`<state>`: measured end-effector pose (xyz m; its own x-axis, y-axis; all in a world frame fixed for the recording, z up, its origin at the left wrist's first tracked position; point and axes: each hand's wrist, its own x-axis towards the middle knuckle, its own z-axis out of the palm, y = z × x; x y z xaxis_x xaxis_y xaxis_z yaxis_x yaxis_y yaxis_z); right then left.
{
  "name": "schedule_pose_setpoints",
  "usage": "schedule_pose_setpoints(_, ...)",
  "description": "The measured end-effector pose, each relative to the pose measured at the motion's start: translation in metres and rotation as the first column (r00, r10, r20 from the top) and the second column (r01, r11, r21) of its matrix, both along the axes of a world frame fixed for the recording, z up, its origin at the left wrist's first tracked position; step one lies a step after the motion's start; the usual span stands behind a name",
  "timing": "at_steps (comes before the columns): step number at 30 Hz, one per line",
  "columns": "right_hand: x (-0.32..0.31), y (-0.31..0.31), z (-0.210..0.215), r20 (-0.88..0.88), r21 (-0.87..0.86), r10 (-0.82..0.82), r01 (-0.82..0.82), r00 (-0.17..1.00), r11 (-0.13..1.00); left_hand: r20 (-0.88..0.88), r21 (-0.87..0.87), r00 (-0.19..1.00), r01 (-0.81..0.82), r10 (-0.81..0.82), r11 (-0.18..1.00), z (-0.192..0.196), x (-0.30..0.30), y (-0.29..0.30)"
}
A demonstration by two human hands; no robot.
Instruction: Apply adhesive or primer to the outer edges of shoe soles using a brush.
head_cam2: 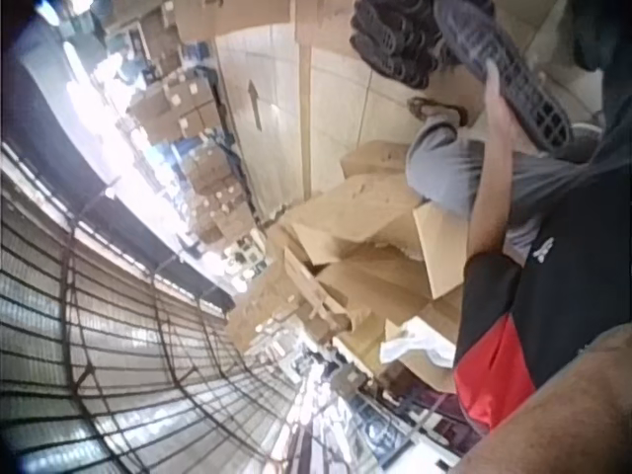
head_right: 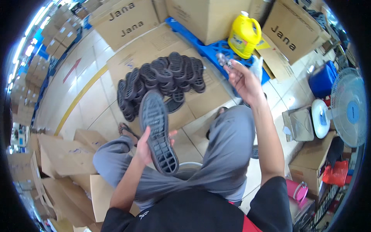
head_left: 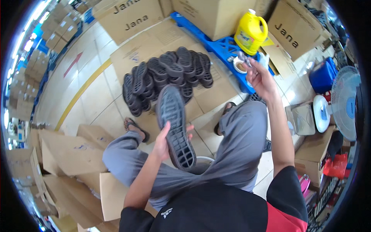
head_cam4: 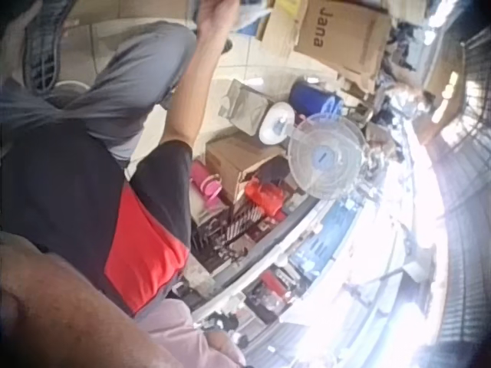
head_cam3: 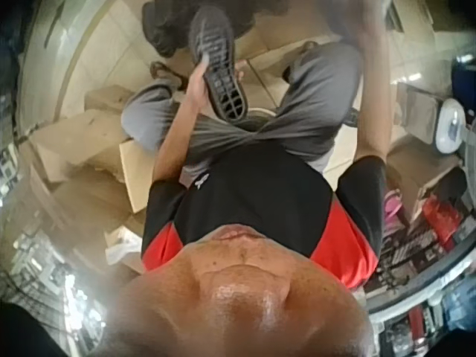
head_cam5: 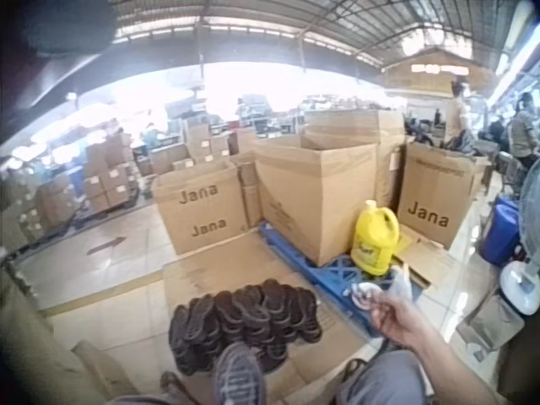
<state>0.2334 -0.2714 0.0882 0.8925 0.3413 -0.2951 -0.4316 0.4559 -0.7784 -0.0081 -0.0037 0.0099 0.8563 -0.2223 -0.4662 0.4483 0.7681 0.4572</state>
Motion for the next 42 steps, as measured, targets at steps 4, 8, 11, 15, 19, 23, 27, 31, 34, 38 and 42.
schedule_pose_setpoints(4,-0.075,0.09,0.009,0.045,-0.091,0.098,-0.094,0.994,0.991,0.2,0.057,0.977,0.068,-0.078,0.996,0.018,0.036,0.032)
schedule_pose_setpoints(8,-0.106,0.152,-0.012,-0.011,-0.101,0.094,-0.095,0.995,0.99,0.242,0.018,0.97,0.014,-0.018,1.0,0.011,0.035,0.031)
schedule_pose_setpoints(11,-0.115,0.175,-0.022,0.018,-0.121,0.04,-0.038,0.999,0.992,0.2,0.007,0.979,-0.032,0.03,0.999,0.006,0.029,0.029)
schedule_pose_setpoints(15,-0.115,0.193,-0.023,0.035,-0.098,-0.072,0.075,0.997,0.992,0.185,-0.037,0.981,-0.053,0.059,0.998,0.006,0.028,0.034)
schedule_pose_setpoints(19,-0.115,0.201,-0.026,0.075,-0.162,-0.127,0.138,0.989,0.977,0.169,-0.029,0.981,-0.095,0.098,0.995,0.014,0.025,0.027)
schedule_pose_setpoints(23,-0.123,0.21,-0.018,0.139,-0.215,-0.164,0.191,0.977,0.958,0.22,-0.032,0.971,-0.084,0.089,0.996,0.009,0.02,0.028)
schedule_pose_setpoints(27,-0.128,0.215,-0.016,0.251,-0.248,-0.169,0.233,0.953,0.94,0.252,0.042,0.96,-0.135,0.12,0.99,0.012,0.021,0.026)
schedule_pose_setpoints(31,-0.133,0.212,-0.01,0.395,-0.3,-0.022,0.151,0.919,0.942,0.249,0.04,0.958,-0.155,0.14,0.987,0.022,0.024,0.029)
schedule_pose_setpoints(34,-0.151,0.203,-0.008,0.449,-0.406,0.147,0.054,0.881,0.912,0.274,0.006,0.947,-0.177,0.168,0.984,0.026,0.025,0.036)
schedule_pose_setpoints(38,-0.185,0.19,-0.003,0.417,-0.523,0.239,0.016,0.877,0.852,0.445,-0.206,0.893,0.03,0.067,0.978,0.004,0.026,0.06)
schedule_pose_setpoints(42,-0.212,0.165,-0.013,0.416,-0.621,0.299,0.028,0.859,0.783,0.417,0.072,0.899,-0.176,0.131,0.982,0.019,0.026,0.054)
